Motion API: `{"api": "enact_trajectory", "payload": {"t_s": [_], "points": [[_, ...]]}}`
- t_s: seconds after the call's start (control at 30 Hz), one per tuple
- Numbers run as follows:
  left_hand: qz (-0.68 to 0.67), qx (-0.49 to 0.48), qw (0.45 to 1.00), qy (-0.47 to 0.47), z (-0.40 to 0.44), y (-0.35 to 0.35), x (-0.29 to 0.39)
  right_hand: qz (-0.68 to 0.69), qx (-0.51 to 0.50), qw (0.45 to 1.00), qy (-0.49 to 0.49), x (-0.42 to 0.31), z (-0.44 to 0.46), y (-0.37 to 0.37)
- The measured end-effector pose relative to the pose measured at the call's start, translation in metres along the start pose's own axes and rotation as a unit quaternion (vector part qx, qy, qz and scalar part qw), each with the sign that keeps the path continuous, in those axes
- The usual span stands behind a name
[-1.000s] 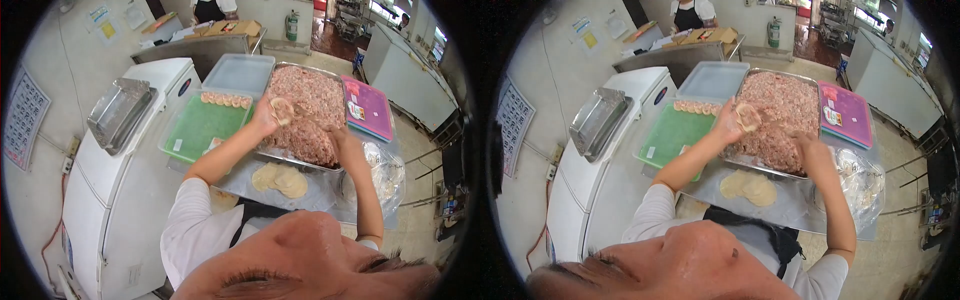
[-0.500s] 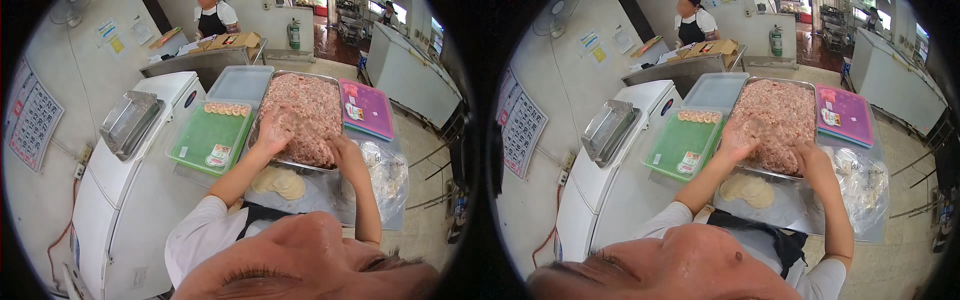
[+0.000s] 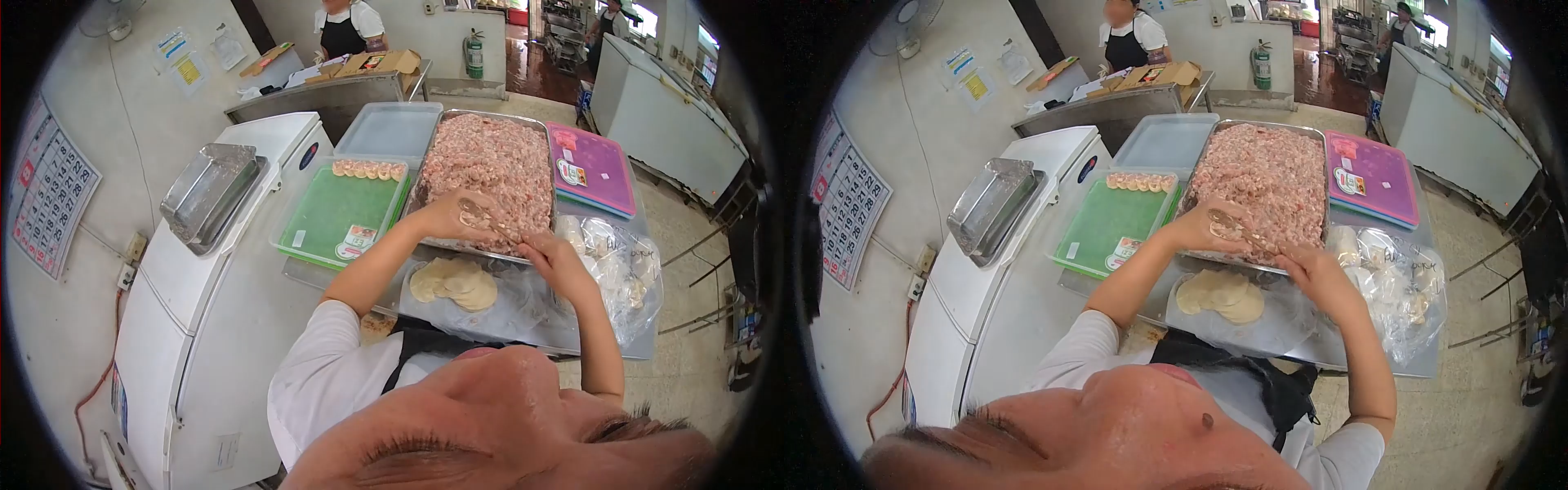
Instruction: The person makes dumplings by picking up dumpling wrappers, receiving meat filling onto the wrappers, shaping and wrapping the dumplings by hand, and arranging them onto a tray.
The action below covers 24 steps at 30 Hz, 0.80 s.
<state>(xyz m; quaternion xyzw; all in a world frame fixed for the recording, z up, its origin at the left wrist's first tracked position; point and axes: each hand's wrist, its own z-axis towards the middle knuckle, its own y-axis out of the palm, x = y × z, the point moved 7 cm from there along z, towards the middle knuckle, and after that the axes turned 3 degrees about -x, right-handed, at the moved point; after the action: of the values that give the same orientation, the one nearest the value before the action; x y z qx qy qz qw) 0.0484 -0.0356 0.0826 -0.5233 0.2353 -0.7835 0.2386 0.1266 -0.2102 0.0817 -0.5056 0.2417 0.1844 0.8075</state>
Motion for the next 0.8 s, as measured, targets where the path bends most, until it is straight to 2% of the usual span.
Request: {"api": "enact_trajectory", "payload": {"t_s": [0.03,0.13,0.23,0.33,0.43,0.53,0.57,0.67,0.77,0.8], "points": [[0.022,0.011,1.0,0.016,-0.001,0.0,-0.003,-0.004,-0.019,1.0,0.002,0.005,0.002,0.0],[-0.115,0.068,0.979,-0.152,-0.006,0.002,-0.055,-0.172,0.027,0.98,0.09,0.01,0.004,-0.016],[-0.085,0.114,0.983,-0.119,-0.009,-0.001,-0.075,-0.196,0.08,0.976,0.046,-0.007,0.002,-0.001],[-0.083,0.025,0.979,-0.183,-0.01,0.004,-0.08,-0.21,0.064,0.975,0.004,0.082,-0.002,0.031],[-0.144,0.054,0.948,-0.28,-0.031,-0.003,-0.071,-0.327,-0.039,0.926,0.184,0.074,-0.009,-0.003],[0.023,0.132,0.99,-0.048,-0.023,-0.02,-0.024,-0.166,0.046,0.973,0.156,0.044,-0.017,-0.032],[0.022,0.112,0.992,-0.05,-0.02,-0.017,-0.021,-0.097,0.077,0.982,0.14,0.036,-0.017,-0.037],[0.023,0.048,0.998,-0.046,-0.003,-0.008,-0.021,0.001,0.07,0.997,0.024,0.016,-0.014,-0.01],[0.011,-0.004,0.999,-0.047,0.007,0.003,-0.033,0.048,-0.023,0.989,0.14,0.038,-0.009,0.022],[0.003,-0.013,0.998,-0.06,0.009,0.003,-0.041,0.012,0.02,1.0,-0.003,0.048,-0.008,0.018]]}}
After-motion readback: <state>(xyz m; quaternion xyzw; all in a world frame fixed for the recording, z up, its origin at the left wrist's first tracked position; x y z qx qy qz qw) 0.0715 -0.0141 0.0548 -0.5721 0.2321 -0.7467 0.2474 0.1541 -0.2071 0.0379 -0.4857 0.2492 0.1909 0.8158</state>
